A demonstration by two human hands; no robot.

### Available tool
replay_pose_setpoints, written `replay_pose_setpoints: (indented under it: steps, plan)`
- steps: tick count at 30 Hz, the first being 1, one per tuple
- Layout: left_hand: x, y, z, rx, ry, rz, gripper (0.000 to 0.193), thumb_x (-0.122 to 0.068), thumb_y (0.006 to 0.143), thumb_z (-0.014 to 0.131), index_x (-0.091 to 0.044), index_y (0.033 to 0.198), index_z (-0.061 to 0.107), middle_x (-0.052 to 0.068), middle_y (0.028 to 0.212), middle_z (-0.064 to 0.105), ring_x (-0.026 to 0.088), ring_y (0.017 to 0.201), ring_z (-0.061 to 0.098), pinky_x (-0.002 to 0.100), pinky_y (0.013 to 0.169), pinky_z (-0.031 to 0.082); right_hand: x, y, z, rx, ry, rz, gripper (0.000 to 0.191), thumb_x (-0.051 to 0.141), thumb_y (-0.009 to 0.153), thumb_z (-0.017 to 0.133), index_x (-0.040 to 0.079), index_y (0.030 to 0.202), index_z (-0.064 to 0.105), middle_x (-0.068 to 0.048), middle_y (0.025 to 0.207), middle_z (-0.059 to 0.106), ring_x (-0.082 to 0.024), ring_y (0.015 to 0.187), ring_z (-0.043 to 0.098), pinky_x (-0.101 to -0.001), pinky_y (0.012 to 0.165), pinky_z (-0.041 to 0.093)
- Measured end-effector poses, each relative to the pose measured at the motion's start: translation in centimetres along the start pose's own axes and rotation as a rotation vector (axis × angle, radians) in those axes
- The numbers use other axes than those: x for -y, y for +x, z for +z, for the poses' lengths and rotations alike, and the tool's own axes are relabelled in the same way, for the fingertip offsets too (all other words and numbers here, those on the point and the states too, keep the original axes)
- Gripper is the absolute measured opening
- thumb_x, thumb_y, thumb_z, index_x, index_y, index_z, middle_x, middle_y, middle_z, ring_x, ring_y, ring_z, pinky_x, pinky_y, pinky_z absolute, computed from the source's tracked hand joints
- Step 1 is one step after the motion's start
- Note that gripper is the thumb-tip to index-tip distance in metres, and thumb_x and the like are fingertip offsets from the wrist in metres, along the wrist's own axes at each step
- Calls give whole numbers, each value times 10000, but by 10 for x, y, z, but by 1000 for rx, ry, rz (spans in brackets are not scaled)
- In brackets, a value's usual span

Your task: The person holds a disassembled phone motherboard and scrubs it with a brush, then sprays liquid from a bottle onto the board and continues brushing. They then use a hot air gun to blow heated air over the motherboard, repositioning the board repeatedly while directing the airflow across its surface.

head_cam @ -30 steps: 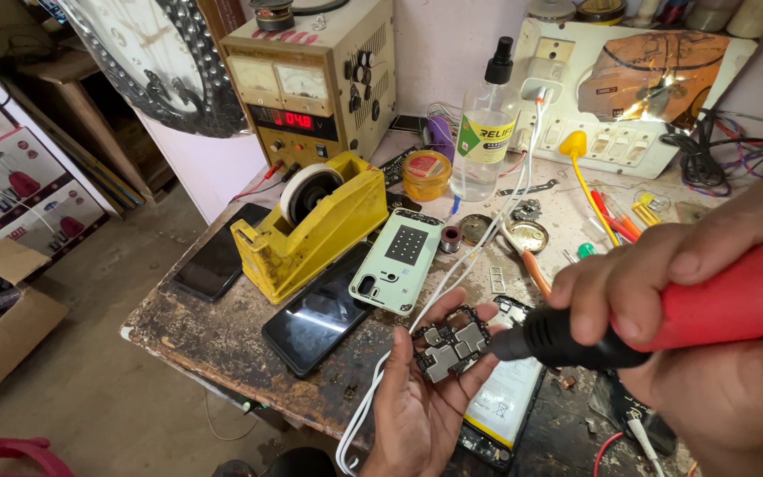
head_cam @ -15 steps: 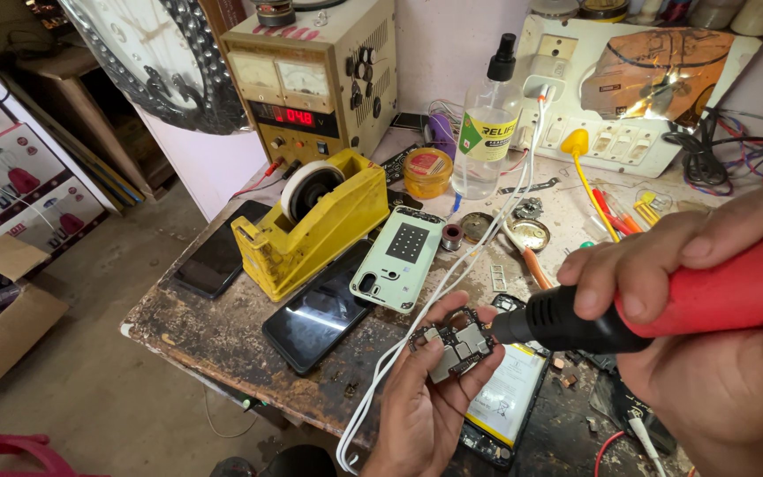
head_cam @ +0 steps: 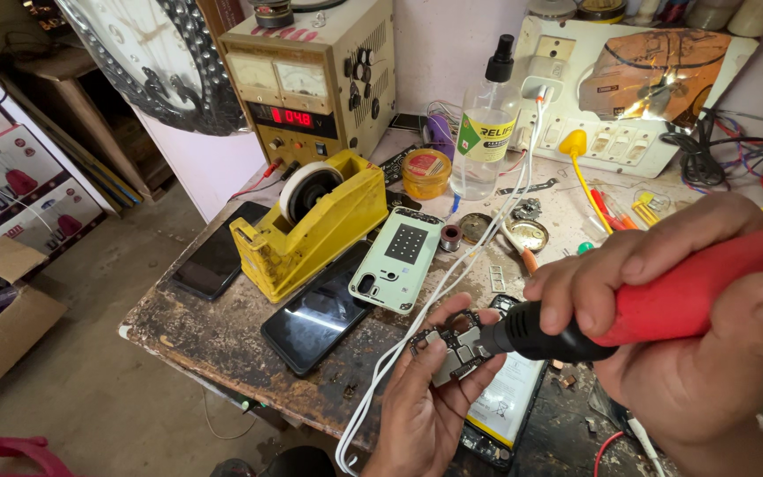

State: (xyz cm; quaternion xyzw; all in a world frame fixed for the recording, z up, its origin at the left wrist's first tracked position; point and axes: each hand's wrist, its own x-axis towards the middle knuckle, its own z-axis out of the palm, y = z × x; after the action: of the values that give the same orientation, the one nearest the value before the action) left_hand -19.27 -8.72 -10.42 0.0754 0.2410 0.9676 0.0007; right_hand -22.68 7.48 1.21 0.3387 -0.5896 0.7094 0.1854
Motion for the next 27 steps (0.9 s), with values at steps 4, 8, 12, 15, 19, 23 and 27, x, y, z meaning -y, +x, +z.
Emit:
replay_pose_setpoints:
  steps: [4, 8, 12, 15, 19, 23, 27]
  plan:
    - [0, -2, 1, 40, -57, 17, 609, -391, 1064, 351, 34, 1496, 415, 258, 1402, 580, 302, 1292, 612, 407, 1110, 533, 4, 0, 3, -3, -83, -54, 729, 775, 1033, 450, 49, 1045, 384, -152, 657, 472, -325, 583, 577, -565, 725, 588]
    - [-2, -2, 0, 54, -105, 7, 676, -464, 1056, 323, 36, 1498, 427, 249, 1414, 583, 301, 1304, 607, 398, 1091, 533, 2, -1, 3, 2, 14, -30, 708, 765, 1014, 470, 61, 997, 395, -141, 650, 490, -321, 578, 582, -568, 716, 579]
    - [-1, -1, 0, 83, -112, 13, 672, -469, 1071, 309, 28, 1509, 419, 227, 1411, 574, 296, 1301, 602, 403, 1088, 537, -2, -7, 1, 21, 144, 46, 735, 785, 987, 482, 54, 964, 423, -160, 644, 516, -335, 598, 579, -580, 715, 563]
    - [-1, 0, 1, 42, -78, -5, 671, -473, 1055, 305, 18, 1494, 432, 241, 1402, 595, 296, 1283, 626, 394, 1098, 546, -3, -11, -1, 45, 198, 90, 745, 786, 959, 501, 43, 957, 438, -182, 632, 527, -347, 612, 554, -604, 711, 567]
    - [-2, 0, 2, 28, -80, -11, 668, -473, 1058, 293, 5, 1499, 443, 227, 1403, 602, 291, 1258, 637, 397, 1075, 541, -2, -15, 0, -15, 189, 60, 735, 781, 928, 500, 51, 970, 428, -180, 622, 519, -346, 595, 541, -608, 681, 566]
    - [-2, -1, 3, 23, -90, -12, 702, -505, 1051, 272, 15, 1490, 444, 238, 1395, 606, 300, 1249, 647, 400, 1071, 546, -1, -17, 5, -45, 170, 51, 739, 788, 907, 492, 55, 977, 428, -171, 605, 518, -339, 581, 541, -607, 674, 569]
    - [-1, 0, 3, 44, -136, -24, 711, -514, 1032, 280, 15, 1481, 434, 230, 1392, 598, 292, 1269, 648, 407, 1095, 556, 2, -15, 8, 17, 141, 71, 763, 800, 884, 501, 48, 997, 447, -167, 623, 530, -342, 593, 557, -613, 709, 561]
